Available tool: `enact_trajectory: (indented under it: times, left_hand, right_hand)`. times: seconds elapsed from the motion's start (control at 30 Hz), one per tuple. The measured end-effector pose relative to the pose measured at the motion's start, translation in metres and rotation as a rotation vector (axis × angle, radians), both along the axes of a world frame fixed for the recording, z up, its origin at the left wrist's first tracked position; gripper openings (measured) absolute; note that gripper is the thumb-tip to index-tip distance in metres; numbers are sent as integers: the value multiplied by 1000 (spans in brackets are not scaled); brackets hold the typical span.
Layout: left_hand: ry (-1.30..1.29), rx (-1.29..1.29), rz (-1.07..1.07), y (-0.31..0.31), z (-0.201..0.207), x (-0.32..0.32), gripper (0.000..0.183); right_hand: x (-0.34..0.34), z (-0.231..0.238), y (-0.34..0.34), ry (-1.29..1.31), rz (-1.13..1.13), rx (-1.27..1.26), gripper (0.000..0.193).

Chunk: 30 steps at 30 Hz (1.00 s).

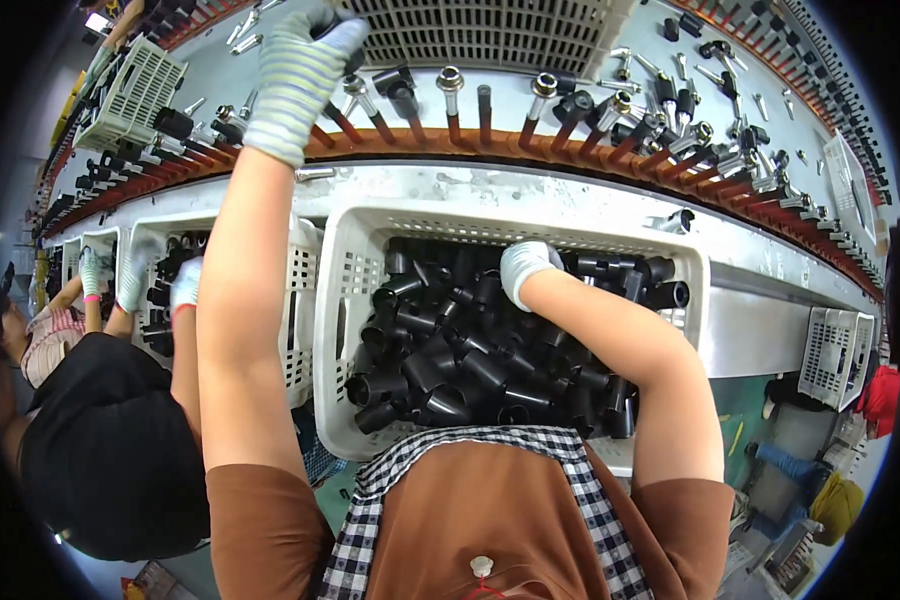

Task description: The person sorts black plastic pipe fittings by hand, moving them from a white basket into a white crate.

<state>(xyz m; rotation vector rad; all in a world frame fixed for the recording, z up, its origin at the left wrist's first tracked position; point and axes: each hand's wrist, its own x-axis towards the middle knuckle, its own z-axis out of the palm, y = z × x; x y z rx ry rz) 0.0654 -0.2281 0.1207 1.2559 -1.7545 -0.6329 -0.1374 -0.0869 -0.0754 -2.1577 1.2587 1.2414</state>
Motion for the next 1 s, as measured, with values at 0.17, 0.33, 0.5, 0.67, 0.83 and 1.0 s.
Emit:
enact_trajectory:
  times: [0.17,0.33,0.5,0.67,0.83,1.0]
  left_hand:
    - [-400,-20,212,-30,-42,62,39]
    - [-43,216,403,-58,-48,119,45]
    - [-744,-14,333,-48,-41,126,40]
    - [-675,-56,510,-38,-28,162,41]
    - [-839,-87,663,-58,-32,182,49]
    - [-621,-638,710,-9,-28,156,46]
  right_hand:
    - [-15,8,-5,60,-61,65,27]
    - [-53,-39,3,-255,-129,-204,24]
    - [-60,46,23,-567,-143,-137,25]
    - [-45,141,1,-1382,-264,-742,29]
    - [5,179,-117,-1179,-297,-931,29]
    - [55,168,-138,-1147,-288,-814,34]
